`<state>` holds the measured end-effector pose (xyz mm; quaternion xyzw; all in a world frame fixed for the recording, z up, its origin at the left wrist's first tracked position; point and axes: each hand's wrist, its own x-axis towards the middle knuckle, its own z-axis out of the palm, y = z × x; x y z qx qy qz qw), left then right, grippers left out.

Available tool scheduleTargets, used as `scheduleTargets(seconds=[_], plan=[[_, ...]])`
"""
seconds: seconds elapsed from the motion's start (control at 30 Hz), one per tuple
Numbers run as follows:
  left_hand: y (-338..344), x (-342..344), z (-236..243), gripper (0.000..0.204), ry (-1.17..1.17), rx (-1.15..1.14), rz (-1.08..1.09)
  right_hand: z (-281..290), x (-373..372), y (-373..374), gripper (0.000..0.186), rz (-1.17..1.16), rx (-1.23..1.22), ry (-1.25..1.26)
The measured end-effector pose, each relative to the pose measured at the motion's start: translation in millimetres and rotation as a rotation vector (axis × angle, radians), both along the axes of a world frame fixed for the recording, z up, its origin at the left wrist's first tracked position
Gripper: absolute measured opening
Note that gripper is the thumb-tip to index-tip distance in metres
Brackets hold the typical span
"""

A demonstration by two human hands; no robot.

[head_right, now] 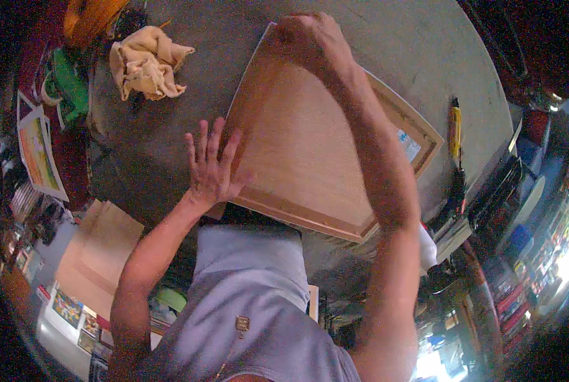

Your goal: The person applies self-adhesive edge banding to the edges of a wooden cabinet door. They measure and cut the banding with a utility knife, press it into place, and wipe the surface with a cloth. The person repeats this process for multiple edges of the door.

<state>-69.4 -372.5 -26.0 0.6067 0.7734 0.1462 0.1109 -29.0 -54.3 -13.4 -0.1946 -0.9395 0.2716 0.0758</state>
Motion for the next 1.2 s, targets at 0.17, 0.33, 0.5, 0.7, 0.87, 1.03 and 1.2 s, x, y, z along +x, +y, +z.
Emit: scheduleTargets(seconds=[0.17,0.33,0.5,0.7,0.87,1.03,1.2], plan=[[-9.6,9.2,-2.3,0.077,0.042,-0.007,0.195,20.0,-31.7,0.2,0.013,0.253,0.004,-0.110],[12.7,1.0,6.0,0.068,-0.031,0.096,0.240,-4.6,-25.0,19.6,0.021,0.341,0.076,-0.060],[124.1,-49.2,-2.1,0.050,-0.343,0.248,0.432,18.4,-25.2,14.8,0.058,0.388,-0.188,-0.127],[217.3,-99.6,4.2,0.054,-0.420,-0.033,0.273,28.0,-16.1,11.0,0.067,0.409,-0.243,-0.020],[224.0,-98.0,-40.5,0.069,-0.106,0.213,0.220,13.9,-15.3,16.7,0.066,0.463,-0.179,0.065],[229.7,-95.0,6.4,0.075,-0.243,-0.163,0.281,3.3,-13.3,23.1,0.069,0.442,-0.116,-0.025],[203.8,-91.9,25.2,0.081,-0.412,-0.111,0.291,13.2,-18.5,18.1,0.077,0.419,-0.184,-0.027]])
